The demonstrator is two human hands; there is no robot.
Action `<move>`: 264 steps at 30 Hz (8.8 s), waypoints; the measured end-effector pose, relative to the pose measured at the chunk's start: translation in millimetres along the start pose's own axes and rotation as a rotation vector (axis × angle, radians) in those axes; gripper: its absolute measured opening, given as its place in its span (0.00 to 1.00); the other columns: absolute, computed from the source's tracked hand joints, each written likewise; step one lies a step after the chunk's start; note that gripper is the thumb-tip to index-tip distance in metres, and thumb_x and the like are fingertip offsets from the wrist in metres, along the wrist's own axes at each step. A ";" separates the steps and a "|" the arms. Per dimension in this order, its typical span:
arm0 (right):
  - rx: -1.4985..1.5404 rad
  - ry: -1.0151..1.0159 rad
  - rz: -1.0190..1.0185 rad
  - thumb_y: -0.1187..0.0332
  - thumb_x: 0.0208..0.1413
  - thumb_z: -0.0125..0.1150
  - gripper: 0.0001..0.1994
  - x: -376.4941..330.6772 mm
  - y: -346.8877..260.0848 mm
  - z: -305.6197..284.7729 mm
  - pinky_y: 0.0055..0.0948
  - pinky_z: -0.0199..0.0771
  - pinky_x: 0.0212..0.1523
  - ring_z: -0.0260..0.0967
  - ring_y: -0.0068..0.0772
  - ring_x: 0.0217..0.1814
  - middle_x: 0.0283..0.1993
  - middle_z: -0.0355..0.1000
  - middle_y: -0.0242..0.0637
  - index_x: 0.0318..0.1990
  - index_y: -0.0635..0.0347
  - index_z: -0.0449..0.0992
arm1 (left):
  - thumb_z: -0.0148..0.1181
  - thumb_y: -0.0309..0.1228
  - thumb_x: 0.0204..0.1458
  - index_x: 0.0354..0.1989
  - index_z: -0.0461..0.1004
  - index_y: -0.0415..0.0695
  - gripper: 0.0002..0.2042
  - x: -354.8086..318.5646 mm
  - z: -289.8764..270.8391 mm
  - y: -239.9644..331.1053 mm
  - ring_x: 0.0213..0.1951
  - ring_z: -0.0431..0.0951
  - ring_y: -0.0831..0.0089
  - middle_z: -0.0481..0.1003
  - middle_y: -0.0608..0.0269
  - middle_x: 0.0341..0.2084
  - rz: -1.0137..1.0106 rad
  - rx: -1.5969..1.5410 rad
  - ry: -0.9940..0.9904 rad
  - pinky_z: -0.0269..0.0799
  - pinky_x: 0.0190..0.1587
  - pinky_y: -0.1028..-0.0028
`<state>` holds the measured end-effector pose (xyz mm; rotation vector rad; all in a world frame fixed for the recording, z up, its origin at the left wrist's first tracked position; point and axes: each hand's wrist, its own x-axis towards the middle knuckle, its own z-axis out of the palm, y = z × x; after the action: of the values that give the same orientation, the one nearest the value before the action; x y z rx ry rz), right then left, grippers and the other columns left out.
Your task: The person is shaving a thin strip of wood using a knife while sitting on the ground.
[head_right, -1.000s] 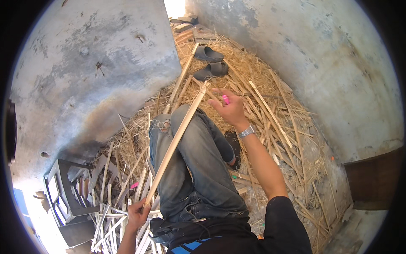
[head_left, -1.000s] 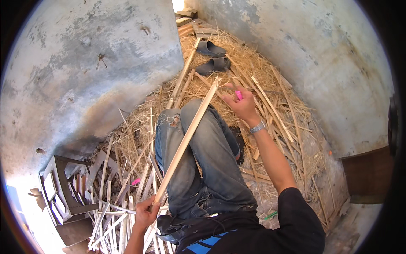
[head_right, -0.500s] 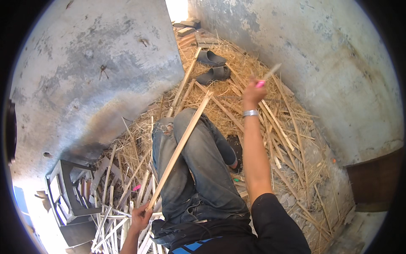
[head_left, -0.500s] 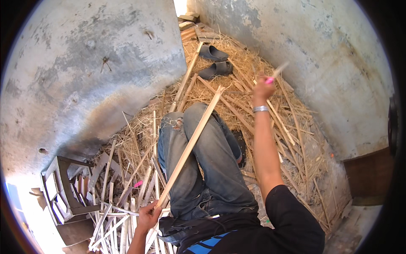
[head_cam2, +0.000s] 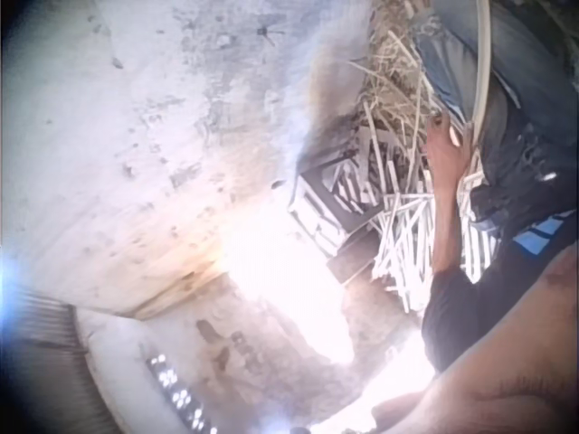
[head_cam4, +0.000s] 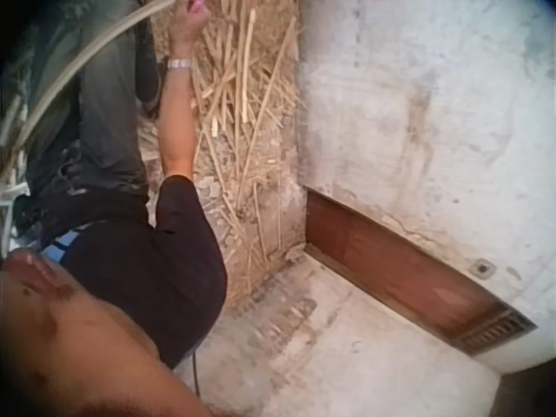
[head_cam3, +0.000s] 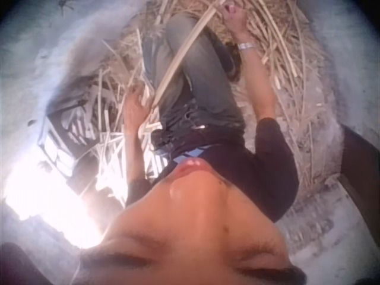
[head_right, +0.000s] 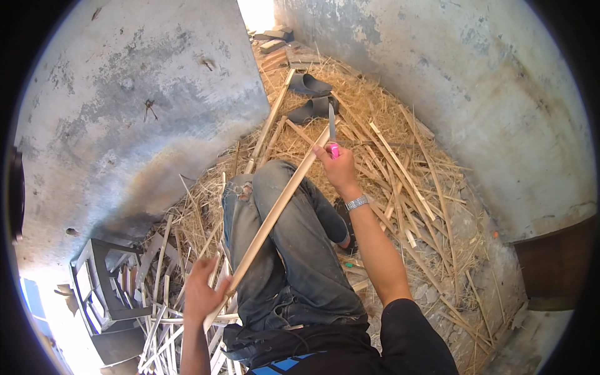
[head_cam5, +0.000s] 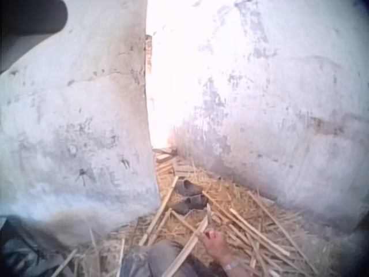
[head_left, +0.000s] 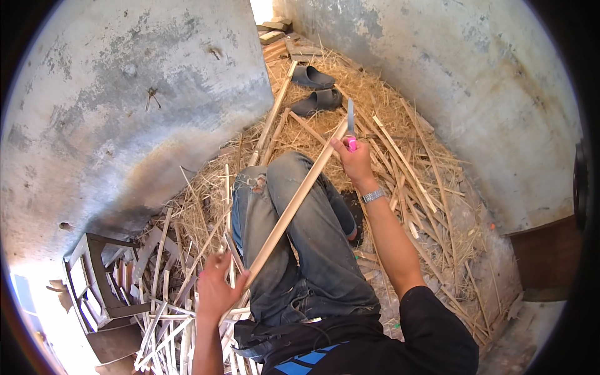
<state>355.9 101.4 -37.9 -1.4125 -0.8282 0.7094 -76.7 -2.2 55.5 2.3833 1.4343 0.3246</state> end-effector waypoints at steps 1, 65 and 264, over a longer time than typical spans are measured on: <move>-0.014 0.016 -0.010 0.61 0.62 0.74 0.16 -1.4 -1.7 5.5 0.25 0.54 0.23 0.54 0.13 0.22 0.22 0.66 0.20 0.26 0.62 0.78 | 0.68 0.45 0.59 0.62 0.75 0.35 0.29 10.3 -17.3 7.9 0.49 0.81 0.47 0.76 0.43 0.50 0.005 0.063 0.053 0.77 0.49 0.56; -0.747 -0.458 -0.094 0.49 0.68 0.60 0.24 -140.9 -44.1 -31.3 0.55 0.68 0.28 0.72 0.65 0.26 0.20 0.70 0.55 0.28 0.62 0.72 | 0.60 0.29 0.67 0.77 0.60 0.41 0.30 83.2 80.6 35.3 0.32 0.83 0.73 0.81 0.60 0.35 -0.017 -0.923 -0.399 0.80 0.37 0.72; -1.069 -0.396 -0.298 0.39 0.67 0.56 0.31 -149.0 -43.6 -23.0 0.52 0.75 0.23 0.76 0.58 0.21 0.17 0.73 0.50 0.24 0.60 0.79 | 0.64 0.33 0.64 0.61 0.77 0.41 0.18 -18.2 47.3 4.1 0.37 0.86 0.46 0.82 0.37 0.34 -0.204 -0.547 -0.154 0.79 0.42 0.61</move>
<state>291.1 -37.6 -4.7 -2.0265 -1.8585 0.2874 -64.7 -28.1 13.3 1.7733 1.2991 0.4089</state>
